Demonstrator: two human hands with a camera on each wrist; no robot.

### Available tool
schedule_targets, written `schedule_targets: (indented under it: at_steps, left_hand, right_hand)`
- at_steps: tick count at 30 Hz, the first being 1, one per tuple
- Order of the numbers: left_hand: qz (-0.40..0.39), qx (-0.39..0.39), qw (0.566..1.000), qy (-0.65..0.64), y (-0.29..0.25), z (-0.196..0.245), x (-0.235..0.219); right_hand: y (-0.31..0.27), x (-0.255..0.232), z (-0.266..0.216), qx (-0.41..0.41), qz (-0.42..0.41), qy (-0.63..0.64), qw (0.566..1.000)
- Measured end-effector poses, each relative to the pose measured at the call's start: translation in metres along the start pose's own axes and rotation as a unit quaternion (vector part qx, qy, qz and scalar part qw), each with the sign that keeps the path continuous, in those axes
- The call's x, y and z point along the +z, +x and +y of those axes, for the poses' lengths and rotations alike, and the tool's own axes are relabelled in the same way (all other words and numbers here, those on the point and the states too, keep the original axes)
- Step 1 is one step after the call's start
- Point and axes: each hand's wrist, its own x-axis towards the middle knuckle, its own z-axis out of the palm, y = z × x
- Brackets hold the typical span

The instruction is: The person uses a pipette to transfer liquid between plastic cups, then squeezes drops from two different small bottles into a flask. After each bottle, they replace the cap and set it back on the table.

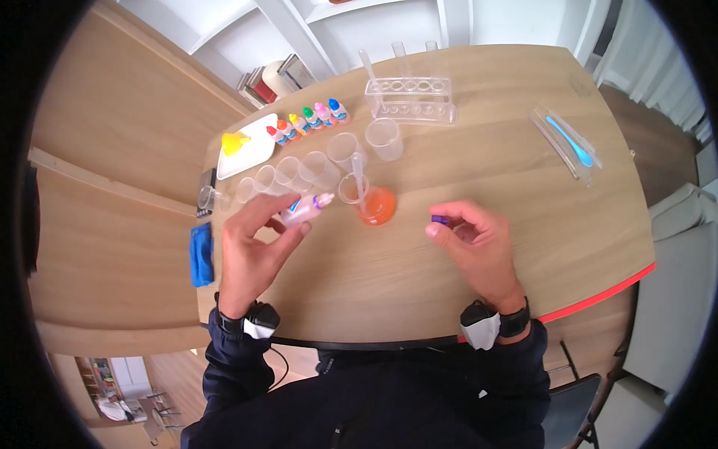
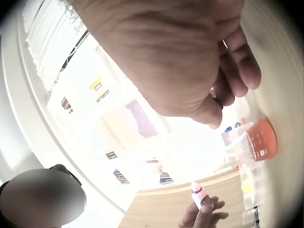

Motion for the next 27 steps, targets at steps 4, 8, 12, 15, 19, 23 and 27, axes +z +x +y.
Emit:
schedule_targets:
  at_steps: [4,8,12,15,19,23,27]
  left_hand:
    - [-0.015,-0.116,0.966,-0.233,-0.044,-0.010,0.027]
    - [-0.043,-0.151,0.935,-0.317,-0.075,-0.008,0.055]
    - [-0.057,-0.143,0.935,-0.321,-0.088,-0.004,0.065]
    - [-0.051,-0.127,0.940,-0.312,-0.089,0.000,0.060]
    - [-0.051,-0.138,0.941,-0.304,-0.094,0.001,0.058]
    - [-0.052,-0.119,0.950,-0.285,-0.096,0.001,0.057]
    - [-0.040,-0.096,0.960,-0.261,-0.098,-0.002,0.057]
  right_hand:
    - [-0.003,0.003,-0.011,0.006,-0.041,-0.017,0.999]
    - [-0.009,0.016,-0.028,-0.036,-0.113,-0.035,0.992]
    - [-0.017,0.027,-0.043,-0.076,-0.174,-0.083,0.978]
    - [-0.018,0.031,-0.049,-0.084,-0.210,-0.099,0.969]
    - [-0.019,0.037,-0.055,-0.098,-0.215,-0.138,0.962]
    - [-0.018,0.040,-0.059,-0.099,-0.234,-0.148,0.956]
    - [-0.017,0.043,-0.061,-0.091,-0.260,-0.165,0.947]
